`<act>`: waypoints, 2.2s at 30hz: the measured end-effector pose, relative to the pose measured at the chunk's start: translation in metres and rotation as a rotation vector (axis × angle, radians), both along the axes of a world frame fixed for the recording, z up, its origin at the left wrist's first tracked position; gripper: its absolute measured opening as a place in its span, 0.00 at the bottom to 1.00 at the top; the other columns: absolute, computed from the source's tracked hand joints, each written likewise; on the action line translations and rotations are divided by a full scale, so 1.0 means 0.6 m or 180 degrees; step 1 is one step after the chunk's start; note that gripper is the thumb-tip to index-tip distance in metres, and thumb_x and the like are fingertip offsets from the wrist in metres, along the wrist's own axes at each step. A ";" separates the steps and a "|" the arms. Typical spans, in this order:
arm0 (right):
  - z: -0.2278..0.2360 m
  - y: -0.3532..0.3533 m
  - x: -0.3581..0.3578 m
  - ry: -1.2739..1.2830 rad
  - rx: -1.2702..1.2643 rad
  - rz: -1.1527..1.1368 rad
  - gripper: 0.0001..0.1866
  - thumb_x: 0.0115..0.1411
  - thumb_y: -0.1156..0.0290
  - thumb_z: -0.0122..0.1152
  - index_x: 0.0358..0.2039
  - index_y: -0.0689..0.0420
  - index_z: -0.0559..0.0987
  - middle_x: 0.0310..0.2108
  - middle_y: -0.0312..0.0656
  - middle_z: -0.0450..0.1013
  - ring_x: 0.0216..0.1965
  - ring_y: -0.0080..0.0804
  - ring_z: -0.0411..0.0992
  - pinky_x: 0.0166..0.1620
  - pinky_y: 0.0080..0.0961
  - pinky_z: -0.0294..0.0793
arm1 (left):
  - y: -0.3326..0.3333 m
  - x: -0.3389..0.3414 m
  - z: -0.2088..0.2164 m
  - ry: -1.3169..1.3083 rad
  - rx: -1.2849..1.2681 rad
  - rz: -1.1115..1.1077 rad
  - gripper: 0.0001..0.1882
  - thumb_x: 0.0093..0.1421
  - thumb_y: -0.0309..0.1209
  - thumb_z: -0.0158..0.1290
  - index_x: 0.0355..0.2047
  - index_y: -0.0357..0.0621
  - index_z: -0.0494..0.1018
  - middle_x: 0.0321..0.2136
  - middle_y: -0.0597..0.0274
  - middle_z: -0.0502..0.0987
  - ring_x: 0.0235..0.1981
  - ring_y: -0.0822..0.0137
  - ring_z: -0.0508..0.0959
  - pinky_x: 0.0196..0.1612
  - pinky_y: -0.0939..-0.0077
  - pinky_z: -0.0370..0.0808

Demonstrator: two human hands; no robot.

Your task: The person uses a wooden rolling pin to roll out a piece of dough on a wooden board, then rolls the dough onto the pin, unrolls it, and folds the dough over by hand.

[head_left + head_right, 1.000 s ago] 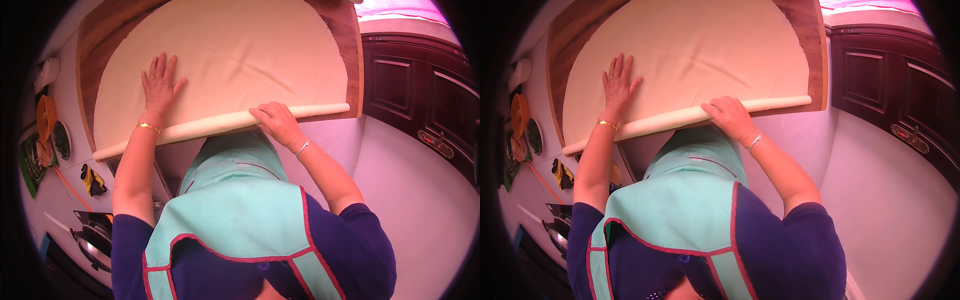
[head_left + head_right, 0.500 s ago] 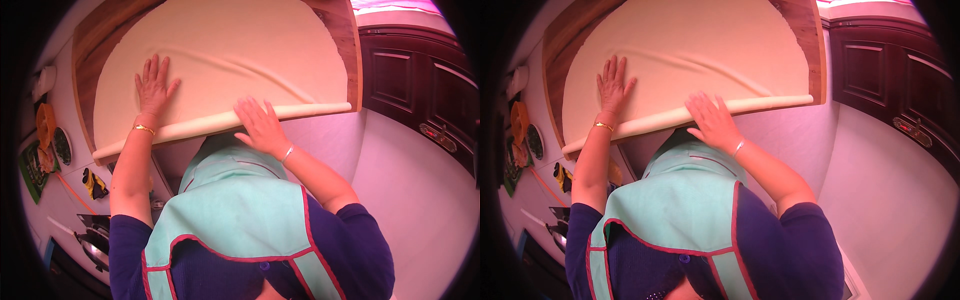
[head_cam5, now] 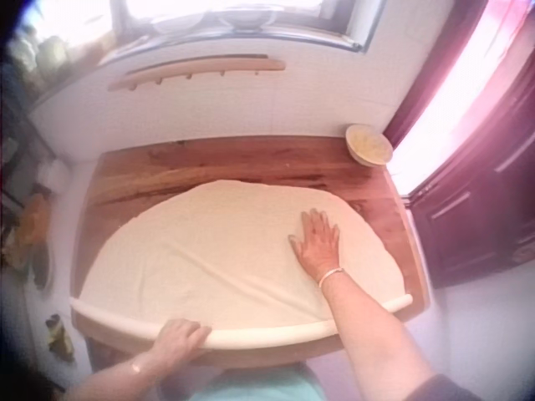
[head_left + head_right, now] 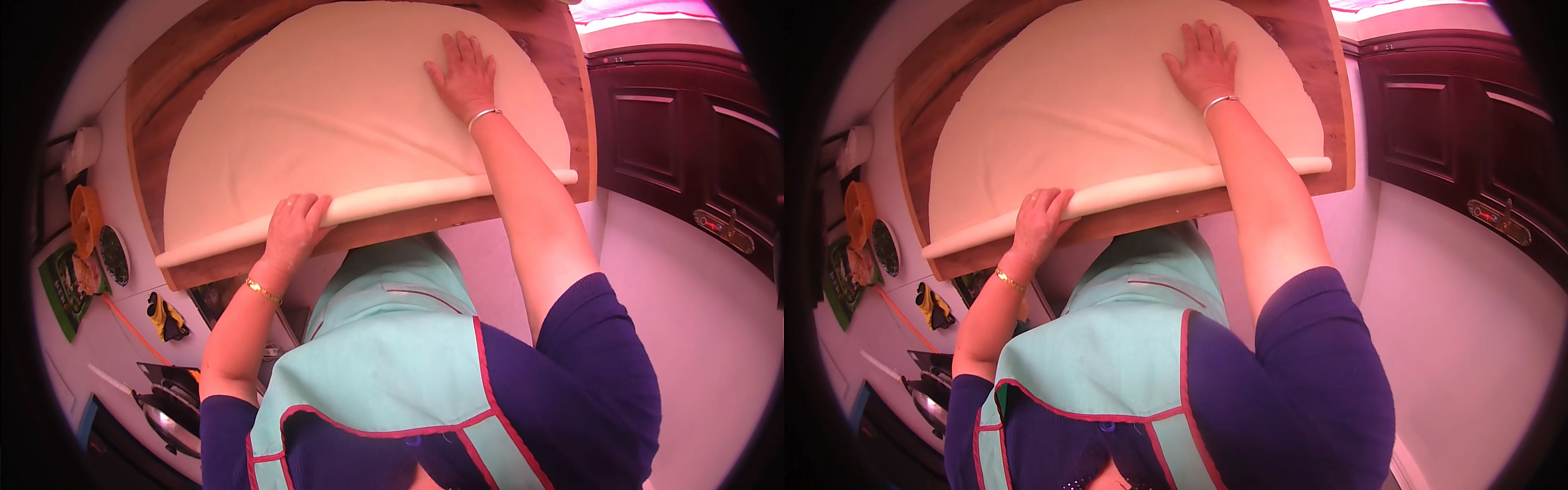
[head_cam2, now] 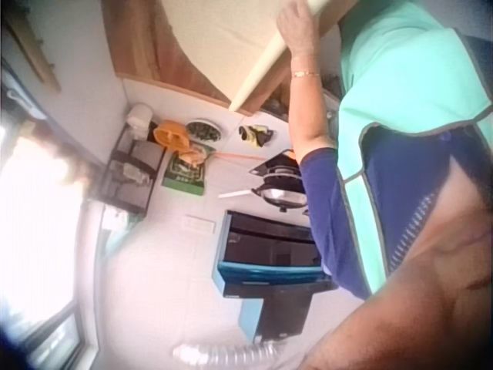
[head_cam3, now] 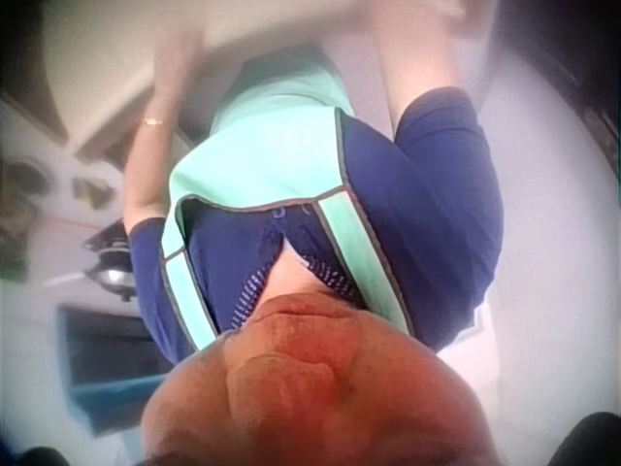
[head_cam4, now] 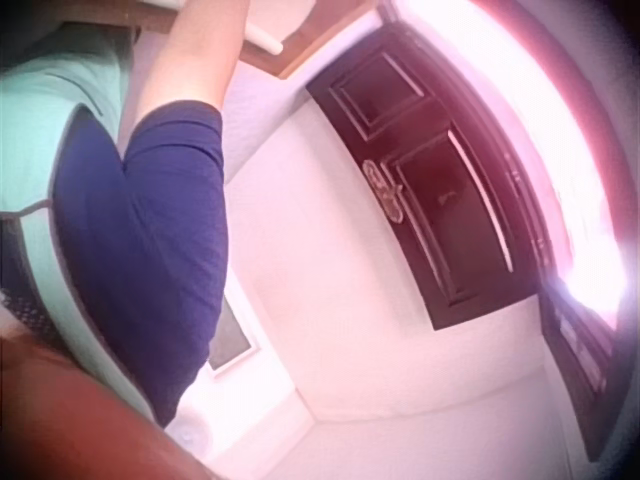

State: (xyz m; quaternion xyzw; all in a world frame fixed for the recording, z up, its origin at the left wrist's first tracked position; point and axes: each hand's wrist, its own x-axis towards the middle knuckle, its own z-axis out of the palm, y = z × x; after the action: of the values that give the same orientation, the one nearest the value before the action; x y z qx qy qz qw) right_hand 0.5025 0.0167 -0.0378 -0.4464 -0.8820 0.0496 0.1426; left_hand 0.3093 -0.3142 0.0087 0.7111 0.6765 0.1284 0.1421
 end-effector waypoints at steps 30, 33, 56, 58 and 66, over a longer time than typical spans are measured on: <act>0.095 0.065 -0.304 0.0265 0.0567 0.0868 0.21 0.56 0.54 0.58 0.46 0.52 0.76 0.52 0.40 0.71 0.57 0.39 0.64 0.60 0.51 0.55 | 0.374 -0.332 -0.005 0.0823 0.0314 0.1790 0.13 0.62 0.40 0.47 0.41 0.49 0.74 0.43 0.56 0.75 0.45 0.54 0.72 0.54 0.56 0.62; 0.098 0.120 -0.309 0.0547 0.0103 0.0584 0.18 0.58 0.57 0.56 0.44 0.53 0.77 0.47 0.41 0.73 0.54 0.40 0.67 0.58 0.50 0.57 | 0.409 -0.372 -0.005 0.0993 0.0861 0.1797 0.11 0.62 0.39 0.47 0.37 0.49 0.74 0.39 0.57 0.75 0.42 0.53 0.73 0.50 0.56 0.65; 0.077 -0.278 0.059 -0.0466 0.0669 -0.0021 0.10 0.58 0.62 0.51 0.26 0.49 0.78 0.29 0.39 0.71 0.37 0.40 0.69 0.42 0.45 0.65 | 0.004 -0.100 0.000 0.0905 0.0842 0.0733 0.13 0.59 0.41 0.47 0.30 0.48 0.77 0.32 0.52 0.75 0.37 0.53 0.74 0.39 0.54 0.69; 0.067 -0.261 0.005 -0.0085 0.0972 -0.0120 0.08 0.56 0.64 0.52 0.26 0.50 0.78 0.24 0.40 0.70 0.35 0.42 0.69 0.39 0.45 0.65 | 0.040 -0.101 -0.014 0.0828 0.0469 0.1093 0.13 0.61 0.40 0.46 0.28 0.47 0.75 0.33 0.51 0.75 0.37 0.52 0.74 0.39 0.53 0.69; 0.105 -0.251 -0.174 0.0190 0.0573 0.0778 0.13 0.59 0.58 0.50 0.37 0.49 0.79 0.46 0.40 0.74 0.54 0.38 0.67 0.58 0.50 0.58 | 0.176 -0.093 0.017 0.1002 0.0847 0.0430 0.19 0.58 0.42 0.48 0.46 0.49 0.74 0.43 0.59 0.74 0.49 0.54 0.70 0.53 0.46 0.62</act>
State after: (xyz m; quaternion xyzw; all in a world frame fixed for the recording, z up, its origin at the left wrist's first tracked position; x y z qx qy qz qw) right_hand 0.3980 -0.1337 0.0254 -0.3195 -0.9260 0.0006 0.2011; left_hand 0.2535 -0.2087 0.0188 0.6880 0.7135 0.1132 -0.0694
